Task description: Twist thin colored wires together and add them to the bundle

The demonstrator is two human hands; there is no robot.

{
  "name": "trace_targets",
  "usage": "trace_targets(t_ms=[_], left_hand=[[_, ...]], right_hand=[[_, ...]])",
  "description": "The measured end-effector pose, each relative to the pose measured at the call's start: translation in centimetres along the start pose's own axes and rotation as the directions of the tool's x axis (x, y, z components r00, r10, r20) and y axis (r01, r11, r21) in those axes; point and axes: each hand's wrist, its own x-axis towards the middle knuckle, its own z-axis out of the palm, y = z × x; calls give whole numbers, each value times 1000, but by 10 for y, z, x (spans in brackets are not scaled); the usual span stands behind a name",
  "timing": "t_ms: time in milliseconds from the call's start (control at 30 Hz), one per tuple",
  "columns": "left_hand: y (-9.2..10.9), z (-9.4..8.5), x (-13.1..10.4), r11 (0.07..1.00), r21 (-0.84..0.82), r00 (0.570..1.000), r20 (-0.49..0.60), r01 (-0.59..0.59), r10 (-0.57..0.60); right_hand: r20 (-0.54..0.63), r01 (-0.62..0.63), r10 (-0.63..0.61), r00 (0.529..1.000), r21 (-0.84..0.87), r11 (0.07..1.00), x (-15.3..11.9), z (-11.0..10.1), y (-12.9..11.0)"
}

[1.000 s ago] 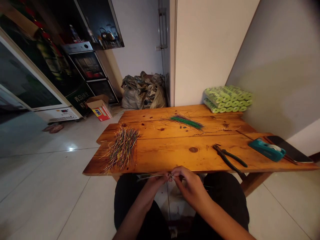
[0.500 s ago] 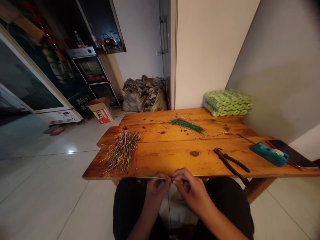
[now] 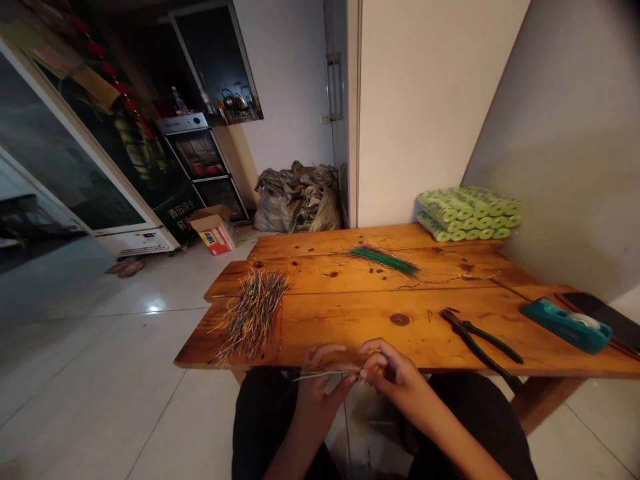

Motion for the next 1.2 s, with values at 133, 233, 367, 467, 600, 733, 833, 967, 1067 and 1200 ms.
trace_targets(t_ms=[133, 233, 367, 467, 600, 733, 833, 967, 1067, 1200], left_hand=[[0, -9, 7, 914, 357, 980, 26, -192, 196], [-2, -9, 9, 847, 471, 964, 30, -248, 265], [-4, -6, 7, 794, 538, 946, 17, -282, 324], [-5, -6, 3, 766, 568, 928, -11, -301, 374], [-7, -10, -3, 704, 611, 873, -44, -362, 487], [-5, -16, -5, 612, 646, 786, -31, -456, 618], [0, -21, -5, 529, 672, 728, 22, -519, 685], [12, -24, -4, 475, 660, 641, 13, -582, 767], [20, -26, -4, 501, 629, 643, -3, -594, 766], [25, -24, -5, 608, 596, 724, -65, -524, 687]], right_hand=[[-34, -2, 1, 999, -40, 999, -1, 3, 2], [-83, 43, -54, 995, -126, 991, -3, 6, 5], [-138, 84, -116, 984, -218, 972, -6, 9, 7], [-156, 36, -51, 986, -98, 995, -6, 10, 6], [13, -191, 198, 980, 336, 922, -3, 9, 3], [205, -357, 293, 934, 577, 734, -1, 10, 0], [310, -468, 357, 881, 674, 572, -2, 11, 2], [406, -538, 359, 841, 700, 469, -4, 12, 7], [422, -526, 315, 850, 646, 554, -5, 11, 6], [270, -365, 268, 925, 433, 824, -4, 9, 0]])
